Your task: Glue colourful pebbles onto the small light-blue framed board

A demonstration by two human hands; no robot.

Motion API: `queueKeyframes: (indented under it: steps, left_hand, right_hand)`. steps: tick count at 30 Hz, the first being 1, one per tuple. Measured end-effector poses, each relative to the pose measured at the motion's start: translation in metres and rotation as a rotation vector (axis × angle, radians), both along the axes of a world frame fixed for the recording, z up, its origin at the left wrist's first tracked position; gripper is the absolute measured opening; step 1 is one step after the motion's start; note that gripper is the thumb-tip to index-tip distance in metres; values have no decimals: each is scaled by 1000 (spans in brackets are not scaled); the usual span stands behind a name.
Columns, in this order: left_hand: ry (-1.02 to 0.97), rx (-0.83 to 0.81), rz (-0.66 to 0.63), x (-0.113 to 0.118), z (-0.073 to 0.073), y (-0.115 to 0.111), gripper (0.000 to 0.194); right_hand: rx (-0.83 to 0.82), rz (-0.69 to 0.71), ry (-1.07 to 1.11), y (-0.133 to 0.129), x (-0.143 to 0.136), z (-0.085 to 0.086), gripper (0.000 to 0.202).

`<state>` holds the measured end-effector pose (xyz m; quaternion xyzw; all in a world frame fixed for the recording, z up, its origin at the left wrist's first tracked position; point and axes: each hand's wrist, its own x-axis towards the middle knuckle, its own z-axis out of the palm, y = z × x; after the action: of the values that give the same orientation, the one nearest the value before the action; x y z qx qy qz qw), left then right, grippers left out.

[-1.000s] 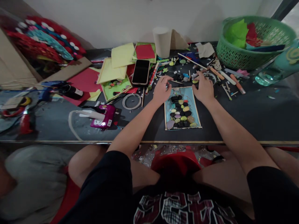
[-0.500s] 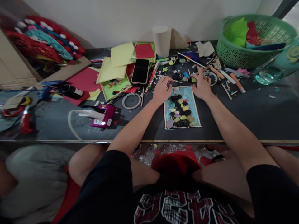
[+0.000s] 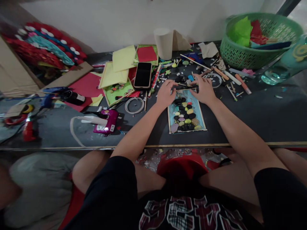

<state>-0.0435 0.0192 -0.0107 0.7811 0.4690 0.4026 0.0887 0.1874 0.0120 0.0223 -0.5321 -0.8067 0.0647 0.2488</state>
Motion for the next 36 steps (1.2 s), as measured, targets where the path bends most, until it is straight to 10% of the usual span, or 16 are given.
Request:
queueKeyframes:
  steps: [21,27,36]
  left_hand:
    - [29,-66,-58,0,3,-1,21]
    - [133,-113,-38,2,13,-6,26]
    - [252,-126,31,6,24,-15,26]
  right_hand:
    - [179,-360,190,2,19,8,58]
    - [83,-174,24,4,18,8,66]
    - [64,-272,-92,1,14,11,53]
